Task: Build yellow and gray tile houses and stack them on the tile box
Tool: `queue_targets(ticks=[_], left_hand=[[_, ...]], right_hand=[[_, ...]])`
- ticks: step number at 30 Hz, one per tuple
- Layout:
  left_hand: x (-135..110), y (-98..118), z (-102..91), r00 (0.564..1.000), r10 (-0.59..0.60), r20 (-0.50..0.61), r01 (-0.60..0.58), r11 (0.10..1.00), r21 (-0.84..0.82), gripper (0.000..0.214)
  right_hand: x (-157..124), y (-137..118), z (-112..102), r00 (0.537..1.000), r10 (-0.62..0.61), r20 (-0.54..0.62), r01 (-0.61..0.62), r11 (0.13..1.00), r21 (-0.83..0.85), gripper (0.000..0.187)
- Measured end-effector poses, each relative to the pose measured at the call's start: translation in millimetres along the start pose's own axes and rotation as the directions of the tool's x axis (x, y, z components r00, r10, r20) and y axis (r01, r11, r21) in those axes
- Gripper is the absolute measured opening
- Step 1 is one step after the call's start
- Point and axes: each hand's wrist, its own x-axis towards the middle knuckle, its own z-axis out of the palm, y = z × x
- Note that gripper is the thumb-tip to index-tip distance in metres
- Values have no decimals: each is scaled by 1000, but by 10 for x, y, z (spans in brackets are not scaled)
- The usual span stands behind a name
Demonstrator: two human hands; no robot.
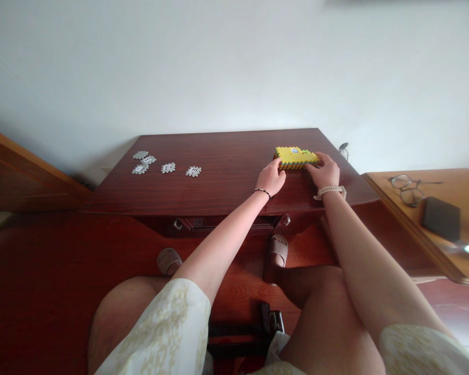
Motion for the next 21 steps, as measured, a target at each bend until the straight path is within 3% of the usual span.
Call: queue_targets(ticks=[5,12,21], left_hand=[[13,-46,5,1000,19,-2,-19,999,26,53],[0,-43,6,990,142,7,-141,981,133,53],[2,-36,31,987,157,30,-160,970,185,52]], right_hand=[[0,-1,10,999,10,-46,-7,998,62,65],[-17,-70,14,992,-122,-19,121,991,-59,50],[-23,-116,5,995,-90,34,93,993,-70,46]])
